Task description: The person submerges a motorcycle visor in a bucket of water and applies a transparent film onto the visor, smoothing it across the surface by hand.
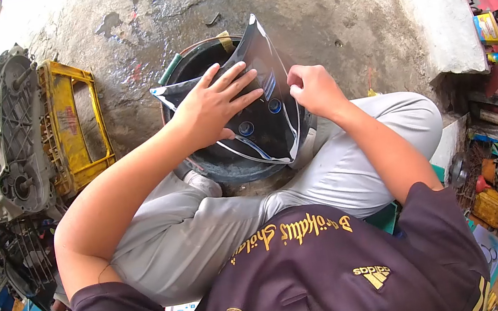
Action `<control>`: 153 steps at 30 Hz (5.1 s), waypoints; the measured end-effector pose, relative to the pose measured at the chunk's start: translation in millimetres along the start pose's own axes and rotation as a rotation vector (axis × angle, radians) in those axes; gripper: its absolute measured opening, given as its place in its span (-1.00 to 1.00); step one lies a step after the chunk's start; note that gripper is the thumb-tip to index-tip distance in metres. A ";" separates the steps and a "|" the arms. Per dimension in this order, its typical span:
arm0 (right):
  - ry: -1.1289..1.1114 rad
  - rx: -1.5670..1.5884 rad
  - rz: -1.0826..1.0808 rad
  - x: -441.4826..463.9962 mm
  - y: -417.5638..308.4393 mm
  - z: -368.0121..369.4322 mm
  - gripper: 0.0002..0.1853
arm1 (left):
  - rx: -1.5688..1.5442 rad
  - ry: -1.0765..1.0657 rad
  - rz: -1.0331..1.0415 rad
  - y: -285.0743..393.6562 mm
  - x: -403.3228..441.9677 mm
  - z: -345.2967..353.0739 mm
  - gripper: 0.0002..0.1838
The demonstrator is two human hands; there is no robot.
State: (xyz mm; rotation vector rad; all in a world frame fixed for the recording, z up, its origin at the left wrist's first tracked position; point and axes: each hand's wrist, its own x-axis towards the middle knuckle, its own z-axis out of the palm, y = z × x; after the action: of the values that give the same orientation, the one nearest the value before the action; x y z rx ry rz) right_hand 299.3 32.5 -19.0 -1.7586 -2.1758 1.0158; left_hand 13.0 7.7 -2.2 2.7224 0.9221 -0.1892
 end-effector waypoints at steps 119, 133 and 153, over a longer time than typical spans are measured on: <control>-0.106 -0.138 -0.112 -10.7 -21.1 -24.3 -0.77 | -0.018 0.108 0.225 -1.0 27.4 -1.9 -0.13; -0.141 -0.199 -0.023 -8.4 -22.6 -42.6 -0.77 | 0.181 0.000 0.248 9.2 52.5 -15.4 -0.31; 0.167 -0.101 0.060 -11.0 -19.2 -83.0 -0.81 | 0.104 0.193 -0.251 1.5 33.5 -10.4 -0.43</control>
State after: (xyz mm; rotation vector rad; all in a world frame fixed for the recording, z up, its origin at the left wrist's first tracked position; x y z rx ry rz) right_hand 330.3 54.0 58.1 -1.8888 -2.1169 0.7524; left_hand 40.8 28.9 1.2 2.7475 1.3444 -0.0210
